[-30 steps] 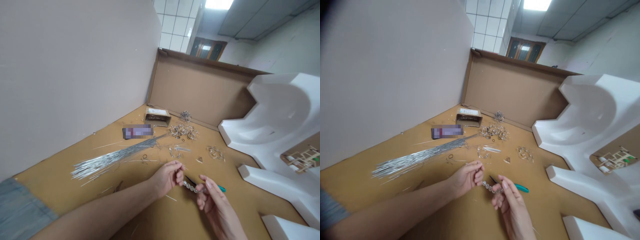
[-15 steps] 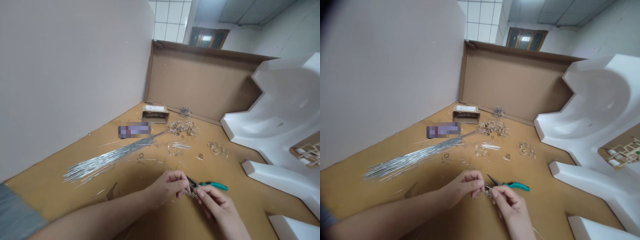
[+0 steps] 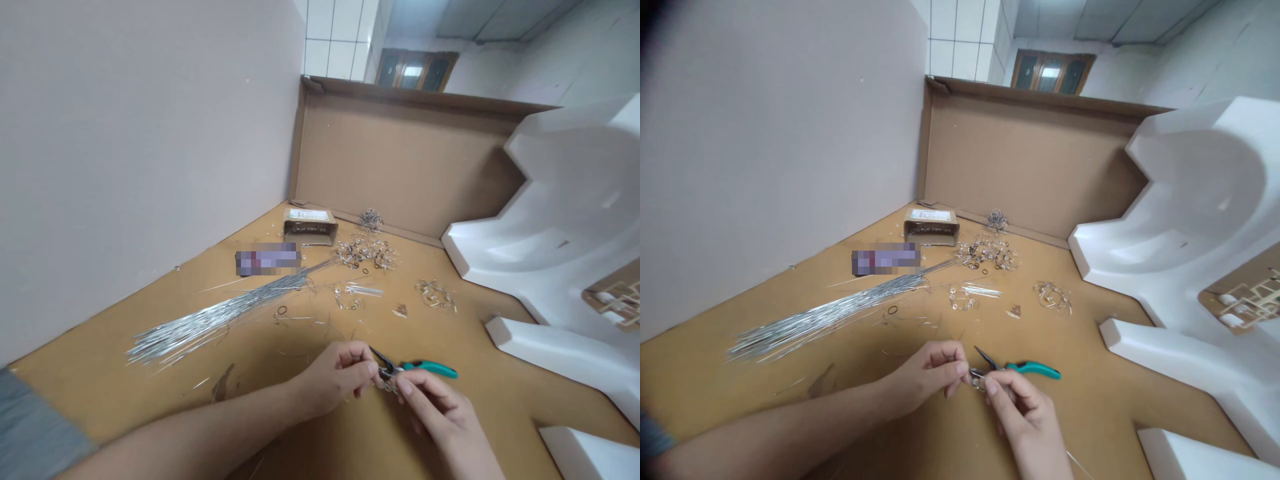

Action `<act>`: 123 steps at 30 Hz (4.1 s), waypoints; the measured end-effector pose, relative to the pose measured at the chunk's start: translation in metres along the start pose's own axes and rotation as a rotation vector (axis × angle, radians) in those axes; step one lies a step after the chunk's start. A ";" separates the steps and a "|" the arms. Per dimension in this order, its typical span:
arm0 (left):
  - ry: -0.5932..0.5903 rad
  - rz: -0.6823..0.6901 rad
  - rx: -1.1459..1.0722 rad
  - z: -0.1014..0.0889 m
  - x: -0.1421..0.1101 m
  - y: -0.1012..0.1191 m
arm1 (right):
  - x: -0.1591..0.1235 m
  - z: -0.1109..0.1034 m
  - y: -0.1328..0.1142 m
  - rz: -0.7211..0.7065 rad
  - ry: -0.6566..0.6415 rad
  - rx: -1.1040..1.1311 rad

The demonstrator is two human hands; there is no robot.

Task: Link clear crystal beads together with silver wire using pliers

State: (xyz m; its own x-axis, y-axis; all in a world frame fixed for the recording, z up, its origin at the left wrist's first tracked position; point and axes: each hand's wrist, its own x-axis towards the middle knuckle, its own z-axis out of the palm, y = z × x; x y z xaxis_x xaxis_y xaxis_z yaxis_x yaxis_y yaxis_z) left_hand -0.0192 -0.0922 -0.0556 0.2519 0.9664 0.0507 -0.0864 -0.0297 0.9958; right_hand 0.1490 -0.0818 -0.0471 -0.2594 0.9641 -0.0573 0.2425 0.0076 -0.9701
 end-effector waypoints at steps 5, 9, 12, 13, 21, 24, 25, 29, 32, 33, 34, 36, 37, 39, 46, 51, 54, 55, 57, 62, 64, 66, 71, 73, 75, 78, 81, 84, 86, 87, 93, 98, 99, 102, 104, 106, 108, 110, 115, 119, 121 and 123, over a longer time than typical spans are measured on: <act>0.033 -0.031 -0.015 -0.001 0.001 -0.003 | 0.001 -0.001 0.000 -0.031 0.018 0.043; 0.030 -0.030 -0.039 -0.003 0.002 -0.003 | 0.001 -0.004 0.001 -0.013 0.032 0.062; 0.036 -0.025 -0.046 -0.003 0.002 -0.002 | 0.000 -0.003 0.002 -0.005 -0.005 0.038; 0.036 -0.025 -0.048 -0.003 0.002 -0.002 | 0.000 -0.003 0.002 -0.004 -0.018 0.027; -0.010 0.010 -0.067 -0.004 0.003 -0.008 | 0.002 -0.004 0.005 -0.047 -0.035 -0.049; -0.022 0.016 -0.062 -0.005 0.002 -0.007 | 0.002 -0.005 0.004 -0.065 -0.026 -0.084; -0.025 0.015 -0.052 -0.004 0.002 -0.007 | 0.002 -0.004 0.003 -0.065 -0.021 -0.090; -0.029 0.008 0.003 -0.004 0.002 -0.009 | 0.000 -0.003 0.001 -0.073 0.011 -0.080; -0.033 0.013 0.005 -0.004 0.001 -0.009 | 0.000 -0.002 0.001 -0.089 0.029 -0.080; -0.035 0.015 0.004 -0.004 0.001 -0.008 | -0.001 -0.002 0.001 -0.085 0.025 -0.080; -0.039 0.017 0.004 -0.004 0.001 -0.008 | -0.001 -0.002 0.002 -0.076 0.017 -0.081; -0.043 0.019 0.013 -0.003 0.001 -0.005 | -0.001 -0.003 0.002 -0.054 -0.001 -0.077; -0.037 0.013 0.016 -0.003 0.001 -0.004 | -0.001 -0.003 0.002 -0.048 -0.005 -0.074; -0.013 -0.009 0.019 -0.002 0.001 -0.002 | -0.001 -0.003 0.002 -0.050 -0.004 -0.066; 0.020 -0.081 -0.040 -0.001 0.003 0.001 | -0.004 0.000 0.000 0.005 0.011 -0.032; -0.013 -0.118 -0.218 -0.002 0.004 0.001 | -0.005 0.002 0.000 0.057 -0.016 0.065; -0.026 -0.155 -0.279 -0.001 0.004 0.000 | -0.004 0.002 0.001 0.045 -0.011 0.098; -0.027 -0.160 -0.319 0.000 0.003 -0.001 | -0.003 0.002 0.002 0.037 -0.002 0.101; -0.029 -0.165 -0.409 0.001 0.003 -0.001 | -0.002 0.001 0.003 0.012 0.022 0.107; -0.057 -0.140 -0.486 0.001 0.005 -0.001 | -0.002 0.000 0.003 -0.015 0.049 0.130; -0.062 -0.129 -0.511 -0.001 0.006 -0.001 | -0.002 0.000 0.003 -0.026 0.056 0.128; -0.072 -0.128 -0.536 -0.002 0.006 -0.001 | -0.001 0.001 0.005 -0.036 0.066 0.139; -0.044 -0.114 -0.651 -0.001 0.006 -0.001 | 0.005 -0.001 0.012 -0.012 0.006 0.229; -0.020 -0.094 -0.705 0.001 0.005 0.000 | 0.006 -0.003 0.013 0.010 -0.033 0.254; 0.001 -0.052 -0.722 0.002 0.004 0.002 | 0.006 -0.004 0.012 0.013 -0.071 0.264; 0.045 -0.006 -0.675 0.002 0.003 0.004 | 0.004 -0.005 0.008 -0.005 -0.156 0.275; 0.082 0.006 -0.621 0.001 0.004 0.005 | 0.002 -0.004 0.007 -0.003 -0.227 0.285; 0.080 0.026 -0.646 0.001 0.003 0.005 | 0.002 -0.001 0.009 -0.008 -0.256 0.294; 0.054 0.029 -0.697 0.000 0.003 0.005 | 0.002 0.001 0.011 -0.010 -0.274 0.316; 0.033 0.025 -0.726 0.000 0.002 0.004 | 0.003 0.002 0.011 -0.010 -0.276 0.332; -0.041 0.004 -0.802 -0.002 0.001 0.001 | 0.005 0.002 0.010 0.002 -0.227 0.448; -0.038 0.018 -0.672 -0.002 0.002 0.005 | 0.005 -0.001 0.014 -0.023 -0.335 0.398; -0.021 0.014 -0.645 -0.002 0.002 0.006 | 0.004 -0.001 0.015 -0.026 -0.361 0.367; 0.020 -0.002 -0.566 -0.002 0.002 0.007 | 0.003 -0.001 0.014 -0.042 -0.400 0.251; 0.029 0.002 -0.487 -0.003 0.003 0.005 | 0.003 -0.006 0.012 -0.066 -0.342 0.114; 0.027 0.011 -0.423 -0.005 0.003 0.001 | 0.003 -0.016 0.012 -0.125 -0.215 -0.133; 0.014 0.015 -0.408 -0.006 0.004 -0.002 | 0.005 -0.031 0.015 -0.240 -0.068 -0.510; -0.003 0.011 -0.422 -0.006 0.004 -0.004 | 0.009 -0.046 0.022 -0.347 0.047 -0.903; -0.024 -0.026 -0.479 -0.006 0.005 -0.001 | 0.019 -0.059 0.031 -0.271 -0.058 -1.320; -0.086 -0.061 -0.554 -0.009 0.005 0.003 | 0.026 -0.048 0.022 -0.303 -0.196 -1.429; -0.103 -0.067 -0.584 -0.011 0.004 0.005 | 0.029 -0.043 0.017 -0.327 -0.229 -1.475; -0.102 -0.068 -0.594 -0.013 0.004 0.005 | 0.032 -0.041 0.013 -0.342 -0.240 -1.494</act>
State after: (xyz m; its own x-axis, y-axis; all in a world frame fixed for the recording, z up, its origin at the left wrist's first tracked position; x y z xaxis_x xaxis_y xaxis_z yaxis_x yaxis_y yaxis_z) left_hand -0.0307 -0.0849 -0.0509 0.3640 0.9311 0.0245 -0.5827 0.2072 0.7858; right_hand 0.1821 -0.0400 -0.0521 -0.5978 0.7989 -0.0665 0.7844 0.6001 0.1568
